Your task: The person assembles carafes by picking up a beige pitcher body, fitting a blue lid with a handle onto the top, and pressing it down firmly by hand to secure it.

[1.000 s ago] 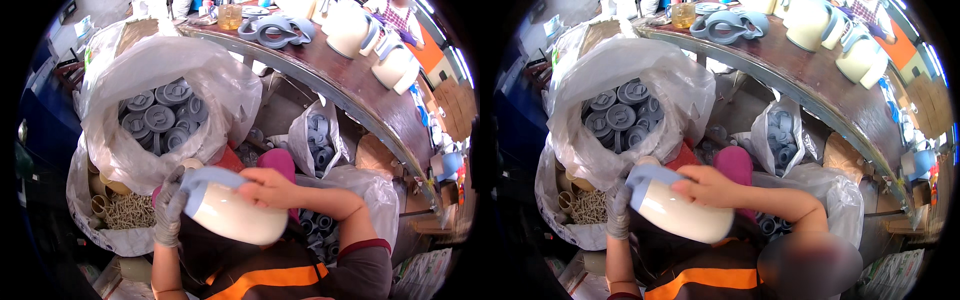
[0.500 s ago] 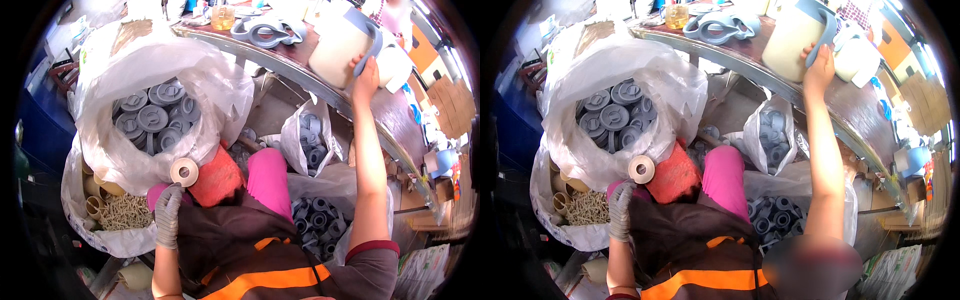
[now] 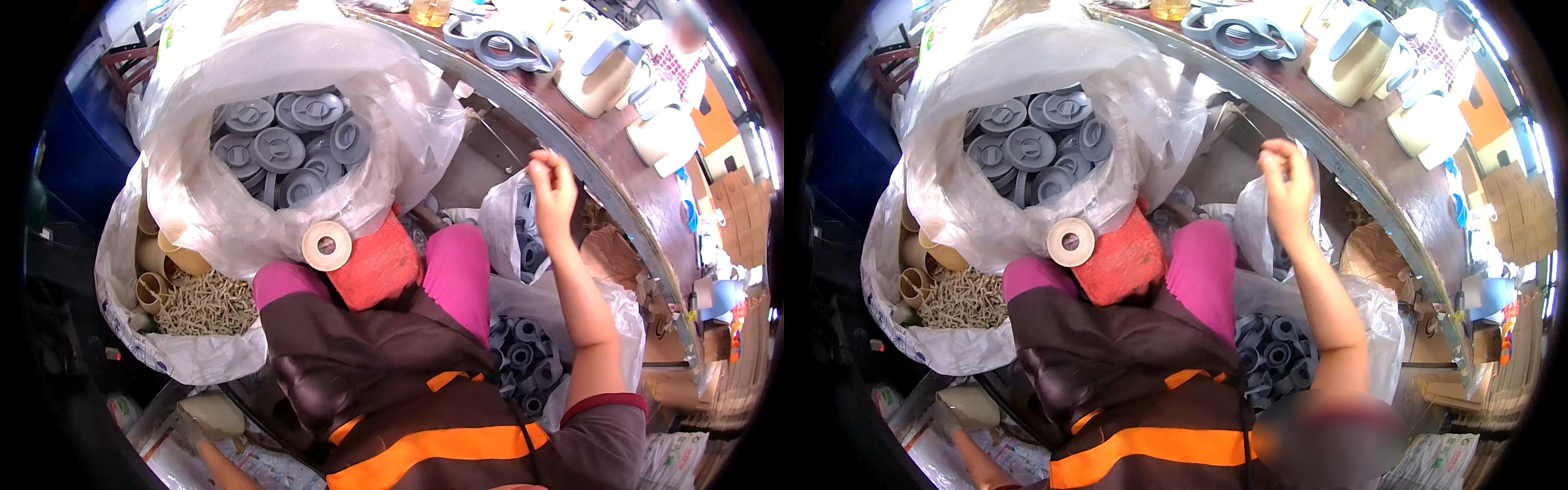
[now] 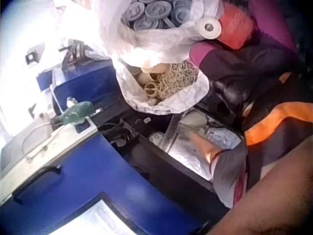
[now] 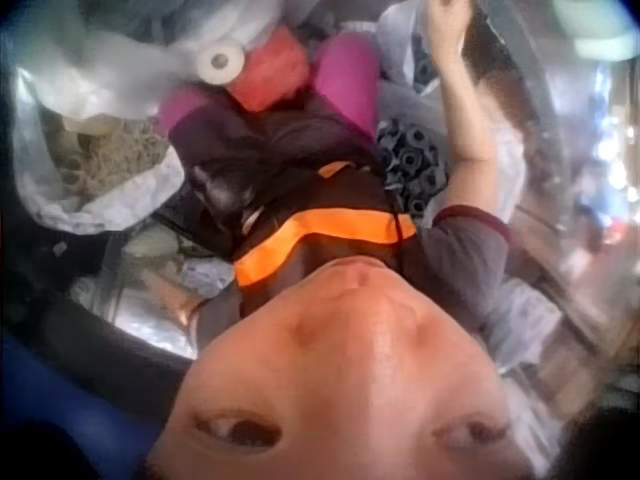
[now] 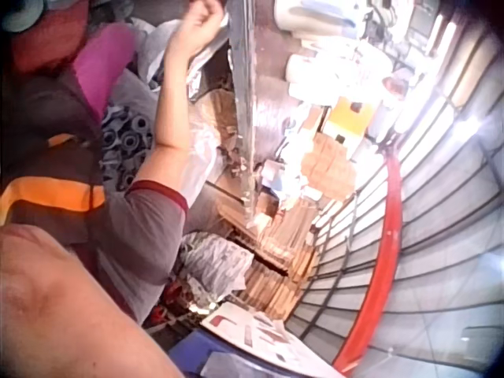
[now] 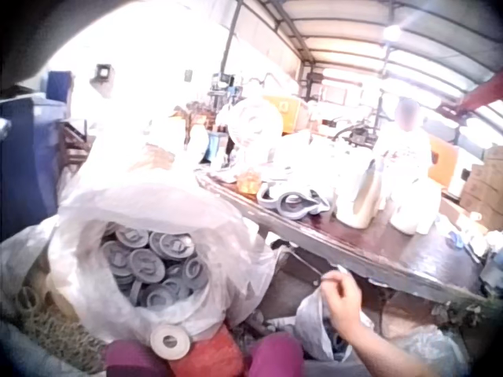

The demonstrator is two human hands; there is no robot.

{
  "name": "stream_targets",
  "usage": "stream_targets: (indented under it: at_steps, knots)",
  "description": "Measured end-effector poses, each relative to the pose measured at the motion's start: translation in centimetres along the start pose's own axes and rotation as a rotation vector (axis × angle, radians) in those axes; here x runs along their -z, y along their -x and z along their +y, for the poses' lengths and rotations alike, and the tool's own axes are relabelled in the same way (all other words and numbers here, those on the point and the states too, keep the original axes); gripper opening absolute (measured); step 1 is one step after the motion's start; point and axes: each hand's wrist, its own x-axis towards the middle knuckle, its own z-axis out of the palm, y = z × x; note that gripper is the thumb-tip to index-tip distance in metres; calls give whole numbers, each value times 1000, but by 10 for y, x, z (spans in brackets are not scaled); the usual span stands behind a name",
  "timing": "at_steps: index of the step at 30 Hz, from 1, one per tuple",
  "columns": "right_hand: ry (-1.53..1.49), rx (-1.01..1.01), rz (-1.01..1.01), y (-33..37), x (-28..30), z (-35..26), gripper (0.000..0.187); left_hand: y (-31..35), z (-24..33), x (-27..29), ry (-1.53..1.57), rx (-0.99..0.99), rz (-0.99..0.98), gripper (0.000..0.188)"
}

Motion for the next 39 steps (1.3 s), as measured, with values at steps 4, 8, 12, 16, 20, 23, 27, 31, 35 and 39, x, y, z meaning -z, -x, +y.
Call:
stream_targets:
  at_steps: [4, 8, 12, 16, 20, 23, 27, 31, 35, 39]
  knots:
    - [-50, -21, -229, 29, -41, -17, 16, 34, -66, -20, 390, 129, -199, 57]
    - [-47, -184, -313, 44, -63, -7, 17, 61, -45, 9, 446, -149, -282, 55]
    - [-146, -159, -425, 61, -72, 9, 19, 55, -16, 40, 497, -193, -316, 54]
    - [-241, -175, -595, 84, -107, -10, 19, 37, -33, 73, 502, -70, -175, 53]
    - [-339, -242, -737, 103, -129, -42, 17, 39, 6, 152, 1104, 22, -239, 57]
    - [-443, -297, -838, 128, -150, -73, 15, 40, 54, 184, 1498, 18, -396, 57]
    - [-633, -362, -1024, 156, -156, -123, 13, 56, 115, 177, 1889, 18, -721, 50]
    - [-677, -296, -1054, 156, -143, -129, 13, 84, 182, 173, 1873, -16, -872, 49]
    - [-931, -384, -1007, 151, -131, -139, 46, 142, 240, 184, 1638, -245, -841, 38]
    - [-1217, -933, -644, 165, -144, -109, 43, 217, 278, 226, 886, -1102, -515, 33]
